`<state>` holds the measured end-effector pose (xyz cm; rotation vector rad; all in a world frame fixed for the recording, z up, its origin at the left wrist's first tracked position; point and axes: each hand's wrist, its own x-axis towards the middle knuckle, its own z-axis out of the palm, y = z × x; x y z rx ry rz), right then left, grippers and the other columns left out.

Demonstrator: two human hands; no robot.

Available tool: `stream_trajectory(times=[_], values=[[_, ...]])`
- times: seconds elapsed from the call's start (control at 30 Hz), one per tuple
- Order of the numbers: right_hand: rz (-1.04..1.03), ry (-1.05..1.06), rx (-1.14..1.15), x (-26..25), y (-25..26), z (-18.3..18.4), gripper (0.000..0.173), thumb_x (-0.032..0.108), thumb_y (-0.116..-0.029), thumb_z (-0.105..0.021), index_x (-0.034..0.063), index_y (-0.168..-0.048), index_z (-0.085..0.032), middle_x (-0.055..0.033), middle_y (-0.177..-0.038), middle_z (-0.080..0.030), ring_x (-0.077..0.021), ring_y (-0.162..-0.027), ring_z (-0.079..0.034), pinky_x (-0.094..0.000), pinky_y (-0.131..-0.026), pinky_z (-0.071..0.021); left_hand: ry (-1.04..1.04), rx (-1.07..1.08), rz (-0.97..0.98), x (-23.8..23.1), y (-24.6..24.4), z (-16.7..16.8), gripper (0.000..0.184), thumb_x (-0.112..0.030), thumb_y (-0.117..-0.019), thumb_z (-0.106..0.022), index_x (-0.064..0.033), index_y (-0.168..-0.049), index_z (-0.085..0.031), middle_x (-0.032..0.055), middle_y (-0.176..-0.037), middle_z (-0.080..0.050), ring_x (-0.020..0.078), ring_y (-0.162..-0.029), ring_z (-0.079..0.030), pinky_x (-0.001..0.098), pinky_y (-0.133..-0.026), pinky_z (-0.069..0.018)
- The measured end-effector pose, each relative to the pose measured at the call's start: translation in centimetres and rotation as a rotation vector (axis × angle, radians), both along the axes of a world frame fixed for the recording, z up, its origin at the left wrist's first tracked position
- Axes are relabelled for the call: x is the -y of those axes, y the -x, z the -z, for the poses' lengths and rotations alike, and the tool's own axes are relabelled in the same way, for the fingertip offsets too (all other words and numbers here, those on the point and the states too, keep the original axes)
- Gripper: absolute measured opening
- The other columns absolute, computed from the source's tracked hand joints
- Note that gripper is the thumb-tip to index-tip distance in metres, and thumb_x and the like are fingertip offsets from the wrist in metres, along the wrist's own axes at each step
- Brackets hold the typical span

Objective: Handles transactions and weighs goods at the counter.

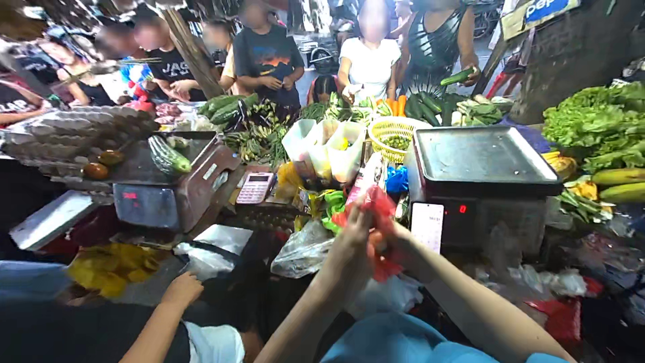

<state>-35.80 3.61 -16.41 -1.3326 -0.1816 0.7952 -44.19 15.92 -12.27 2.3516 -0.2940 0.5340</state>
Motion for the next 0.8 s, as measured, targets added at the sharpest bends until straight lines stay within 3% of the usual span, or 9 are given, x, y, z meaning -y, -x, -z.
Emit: stream_trajectory(times=[0.1,0.17,0.3,0.4,0.47,0.5,0.57,0.67,0.8], values=[[-0.218,0.402,0.333,-0.7,-1.1,-0.1,0.049,0.035,-0.1091,-0.047,-0.0008,-0.143,-0.052,-0.0185,-0.126,-0.065,-0.0231,-0.115,-0.063,-0.042,-0.103,-0.0486,-0.014,0.152,-0.112,-0.9,1.5,-1.2,0.065,0.0,-0.0782,-0.069,0.0105,-0.14,-0.052,0.0254,-0.139,-0.058,0.0273,-0.123,-0.064,0.0379,-0.102,-0.0535],[-0.473,0.503,0.587,0.5,-1.4,-2.6,0.069,0.053,-0.1068,-0.043,0.0027,-0.154,-0.042,-0.0211,-0.144,-0.057,-0.0294,-0.135,-0.054,-0.0496,-0.115,-0.0393,0.034,0.207,-0.228,-3.5,0.9,-1.3,0.063,-0.015,-0.0791,-0.067,0.0123,-0.135,-0.056,0.0244,-0.128,-0.065,0.0229,-0.116,-0.065,0.037,-0.098,-0.0534],[-0.645,0.601,1.042,3.2,-1.7,-9.0,0.087,0.057,-0.0949,-0.065,0.0131,-0.161,-0.029,-0.0199,-0.117,-0.068,-0.0371,-0.104,-0.068,-0.0589,-0.09,-0.0532,0.277,0.181,-0.248,-7.0,-1.3,-3.2,0.055,-0.007,-0.0735,-0.068,0.0017,-0.127,-0.059,0.004,-0.11,-0.071,0.0037,-0.097,-0.068,0.0256,-0.083,-0.0601],[-0.462,0.311,1.242,3.1,-4.4,-9.4,0.085,0.027,-0.0938,-0.073,0.005,-0.16,-0.024,-0.01,-0.085,-0.068,-0.0187,-0.07,-0.066,-0.0374,-0.067,-0.0582,0.327,0.172,-0.026,-6.2,-2.7,-4.4,0.044,-0.006,-0.0781,-0.068,-0.0073,-0.121,-0.062,-0.0067,-0.1,-0.069,-0.002,-0.084,-0.065,0.0184,-0.072,-0.0575],[-0.521,0.137,1.155,2.3,-6.5,-10.2,0.053,0.017,-0.0956,-0.069,-0.0039,-0.14,-0.049,-0.0098,-0.085,-0.069,-0.0111,-0.073,-0.066,-0.029,-0.07,-0.057,0.275,0.161,0.13,-4.5,-3.9,-5.2,0.04,-0.007,-0.0825,-0.068,-0.0101,-0.122,-0.064,-0.0056,-0.107,-0.067,-0.0023,-0.086,-0.063,0.0161,-0.073,-0.0558],[-0.577,0.105,1.113,1.6,-7.4,-11.0,0.026,0.011,-0.0951,-0.066,-0.0063,-0.114,-0.062,-0.0094,-0.082,-0.066,-0.0098,-0.072,-0.063,-0.027,-0.069,-0.0533,0.257,0.178,0.161,-3.8,-4.6,-5.6,0.039,-0.008,-0.0849,-0.069,-0.0093,-0.124,-0.064,-0.0021,-0.113,-0.065,-0.0004,-0.088,-0.063,0.0168,-0.072,-0.0564],[-0.601,0.179,1.116,0.3,-10.0,-13.2,0.012,0.007,-0.0963,-0.061,-0.0009,-0.091,-0.068,-0.004,-0.075,-0.062,-0.0055,-0.066,-0.058,-0.0239,-0.062,-0.0498,0.237,0.269,0.086,-3.2,-5.7,-6.0,0.04,-0.014,-0.0894,-0.069,-0.0111,-0.129,-0.064,0.0019,-0.127,-0.063,0.0049,-0.093,-0.065,0.0217,-0.072,-0.0587],[-0.368,0.218,1.209,-1.2,-16.2,-16.4,0.013,0.007,-0.0968,-0.061,0.0051,-0.091,-0.072,-0.0031,-0.079,-0.066,-0.0096,-0.071,-0.062,-0.0322,-0.066,-0.0532,0.26,0.38,-0.102,-4.1,-6.7,-6.3,0.047,-0.026,-0.0966,-0.069,-0.0213,-0.142,-0.057,0.0026,-0.15,-0.048,0.0166,-0.112,-0.067,0.0341,-0.085,-0.0639],[0.015,0.26,1.293,-1.0,-26.0,-21.6,0.016,0.012,-0.1006,-0.057,0.0055,-0.105,-0.071,-0.0044,-0.091,-0.068,-0.0089,-0.08,-0.063,-0.0338,-0.076,-0.0541,0.316,0.325,-0.254,-4.8,-5.7,-4.4,0.047,-0.024,-0.0957,-0.067,-0.0163,-0.142,-0.059,0.0047,-0.15,-0.049,0.0153,-0.107,-0.069,0.0303,-0.081,-0.0634]])
